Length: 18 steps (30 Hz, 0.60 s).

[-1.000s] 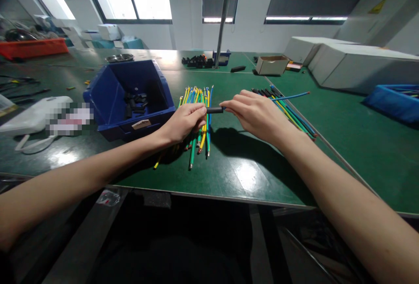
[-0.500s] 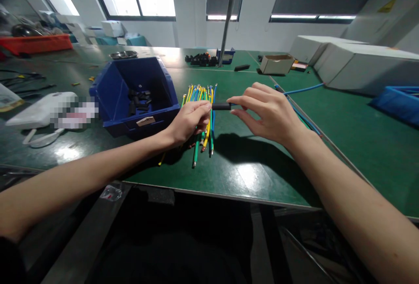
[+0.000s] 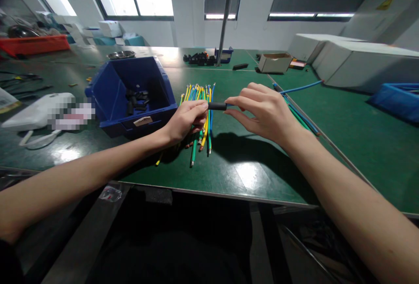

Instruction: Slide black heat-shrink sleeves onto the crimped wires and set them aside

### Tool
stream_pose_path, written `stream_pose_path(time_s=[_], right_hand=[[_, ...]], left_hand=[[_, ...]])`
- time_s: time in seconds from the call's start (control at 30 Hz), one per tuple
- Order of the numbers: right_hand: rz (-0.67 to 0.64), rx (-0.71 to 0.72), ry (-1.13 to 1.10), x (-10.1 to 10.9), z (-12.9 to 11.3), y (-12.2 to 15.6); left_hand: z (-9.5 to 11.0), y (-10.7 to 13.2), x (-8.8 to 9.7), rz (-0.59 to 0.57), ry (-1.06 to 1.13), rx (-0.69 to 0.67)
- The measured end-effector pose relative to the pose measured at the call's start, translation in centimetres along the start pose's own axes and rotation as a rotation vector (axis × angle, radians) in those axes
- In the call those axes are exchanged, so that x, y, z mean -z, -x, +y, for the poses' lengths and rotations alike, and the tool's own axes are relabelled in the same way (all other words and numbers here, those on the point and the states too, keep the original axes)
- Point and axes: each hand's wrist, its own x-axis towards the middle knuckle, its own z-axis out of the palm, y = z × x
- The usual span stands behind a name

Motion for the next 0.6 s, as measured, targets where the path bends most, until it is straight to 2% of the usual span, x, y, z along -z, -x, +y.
stream_pose_path(time_s=[0.3, 0.6], right_hand=[[-0.037, -0.097, -0.023, -0.45, -0.12, 0.14], [-0.106, -0.223, -0.029, -0.28, 0.66, 0.55]], left_hand=[[-0.52, -0.47, 0.31, -0.01, -0.018, -0.024], [-0.64, -0.76, 0.2, -0.032, 0.076, -0.017]])
